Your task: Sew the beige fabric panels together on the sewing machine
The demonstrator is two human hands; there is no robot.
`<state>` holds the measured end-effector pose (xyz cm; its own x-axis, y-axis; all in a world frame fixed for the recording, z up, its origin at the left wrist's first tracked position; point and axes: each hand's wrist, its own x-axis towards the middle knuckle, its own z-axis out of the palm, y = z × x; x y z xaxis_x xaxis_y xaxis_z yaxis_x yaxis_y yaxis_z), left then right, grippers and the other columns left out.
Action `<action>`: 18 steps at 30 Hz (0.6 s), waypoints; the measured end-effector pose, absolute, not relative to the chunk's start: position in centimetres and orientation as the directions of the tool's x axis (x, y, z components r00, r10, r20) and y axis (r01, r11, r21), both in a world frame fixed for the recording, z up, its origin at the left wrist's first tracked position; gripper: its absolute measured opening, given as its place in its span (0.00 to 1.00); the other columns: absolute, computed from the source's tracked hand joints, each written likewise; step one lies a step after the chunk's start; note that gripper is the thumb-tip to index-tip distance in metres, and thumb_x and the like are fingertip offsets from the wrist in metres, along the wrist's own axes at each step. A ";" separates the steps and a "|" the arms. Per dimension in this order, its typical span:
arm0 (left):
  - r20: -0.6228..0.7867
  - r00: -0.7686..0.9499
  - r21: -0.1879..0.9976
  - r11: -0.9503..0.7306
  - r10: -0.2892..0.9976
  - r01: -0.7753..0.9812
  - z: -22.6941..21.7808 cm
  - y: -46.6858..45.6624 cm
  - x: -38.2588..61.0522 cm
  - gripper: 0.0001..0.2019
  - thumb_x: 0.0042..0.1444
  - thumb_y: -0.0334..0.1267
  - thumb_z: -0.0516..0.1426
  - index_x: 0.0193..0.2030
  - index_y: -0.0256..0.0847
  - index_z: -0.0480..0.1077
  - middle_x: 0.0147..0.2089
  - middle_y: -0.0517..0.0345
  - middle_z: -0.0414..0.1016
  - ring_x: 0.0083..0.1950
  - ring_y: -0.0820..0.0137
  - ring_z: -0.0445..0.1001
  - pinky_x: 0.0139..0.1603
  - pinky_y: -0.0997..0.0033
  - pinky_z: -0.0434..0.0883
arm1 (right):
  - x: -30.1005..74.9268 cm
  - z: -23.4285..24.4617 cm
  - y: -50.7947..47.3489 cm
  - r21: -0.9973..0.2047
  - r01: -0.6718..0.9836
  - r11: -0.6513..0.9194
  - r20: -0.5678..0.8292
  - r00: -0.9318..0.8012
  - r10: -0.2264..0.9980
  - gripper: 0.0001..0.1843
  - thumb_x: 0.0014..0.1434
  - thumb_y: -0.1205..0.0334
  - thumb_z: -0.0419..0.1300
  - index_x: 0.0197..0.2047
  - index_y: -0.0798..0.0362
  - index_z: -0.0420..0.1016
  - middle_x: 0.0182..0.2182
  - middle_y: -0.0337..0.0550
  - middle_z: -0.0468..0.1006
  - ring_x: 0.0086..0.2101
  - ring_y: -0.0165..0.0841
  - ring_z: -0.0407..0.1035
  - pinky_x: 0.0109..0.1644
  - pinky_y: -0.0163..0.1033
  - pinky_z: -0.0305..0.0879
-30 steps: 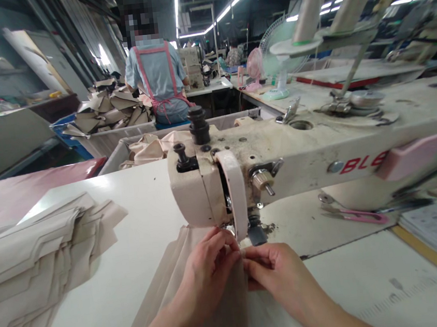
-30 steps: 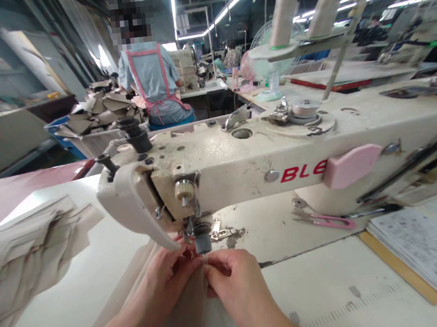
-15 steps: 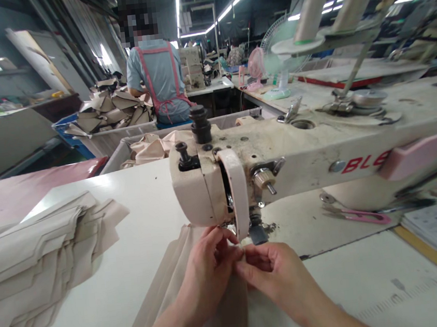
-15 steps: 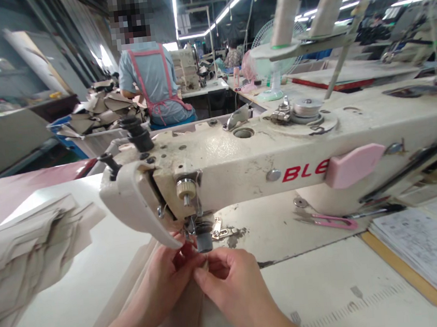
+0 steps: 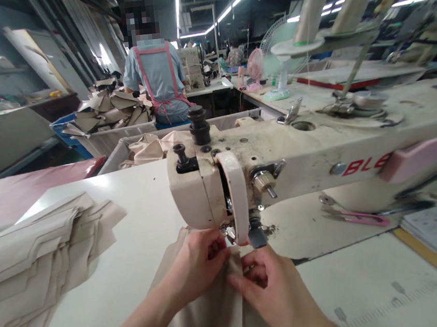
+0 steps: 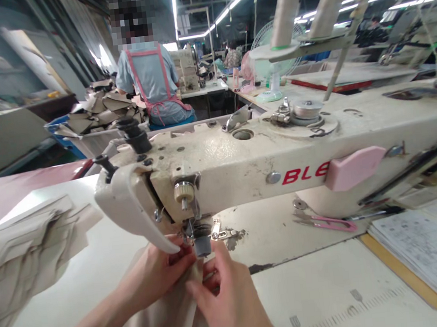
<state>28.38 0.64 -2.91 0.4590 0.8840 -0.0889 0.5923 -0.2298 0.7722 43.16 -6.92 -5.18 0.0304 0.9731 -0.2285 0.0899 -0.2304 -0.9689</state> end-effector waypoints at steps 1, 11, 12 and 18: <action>-0.098 0.424 0.766 -0.204 0.900 0.609 -3.0 0.5 28.6 0.06 0.51 0.28 0.54 0.24 0.39 0.66 0.20 0.65 0.65 0.21 0.76 0.63 0.21 0.80 0.58 | 43.0 -5.2 -7.3 -0.969 0.149 -0.199 -0.198 0.022 0.980 0.22 0.49 0.64 0.61 0.50 0.53 0.71 0.28 0.38 0.77 0.25 0.35 0.73 0.30 0.37 0.68; -0.252 0.253 0.758 0.029 0.934 0.651 -2.6 0.9 29.7 0.07 0.47 0.27 0.51 0.22 0.42 0.61 0.10 0.70 0.60 0.09 0.75 0.62 0.09 0.81 0.57 | 44.2 -6.1 -6.0 -0.938 0.013 -0.346 -0.343 -0.184 0.921 0.17 0.48 0.65 0.61 0.43 0.53 0.82 0.21 0.36 0.75 0.22 0.30 0.68 0.23 0.31 0.61; -0.254 0.244 0.761 0.038 0.936 0.648 -2.7 1.0 29.7 0.08 0.47 0.27 0.52 0.21 0.42 0.61 0.10 0.70 0.60 0.09 0.75 0.61 0.09 0.81 0.57 | 44.2 -6.2 -5.8 -0.934 0.009 -0.357 -0.353 -0.190 0.916 0.17 0.47 0.64 0.61 0.41 0.53 0.82 0.21 0.36 0.74 0.21 0.30 0.67 0.23 0.31 0.62; -0.239 0.225 0.765 0.040 0.945 0.642 -2.6 1.4 29.7 0.10 0.45 0.25 0.51 0.16 0.40 0.62 0.09 0.68 0.59 0.09 0.76 0.60 0.10 0.82 0.58 | 44.1 -6.0 -5.1 -0.922 -0.001 -0.388 -0.380 -0.192 0.905 0.14 0.46 0.61 0.62 0.38 0.53 0.82 0.20 0.35 0.74 0.21 0.29 0.67 0.24 0.32 0.64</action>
<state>29.70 1.45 -2.56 0.2251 0.9447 -0.2386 0.6423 0.0403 0.7654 44.08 -5.13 -6.03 -0.1919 0.9047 -0.3804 -0.0013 -0.3879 -0.9217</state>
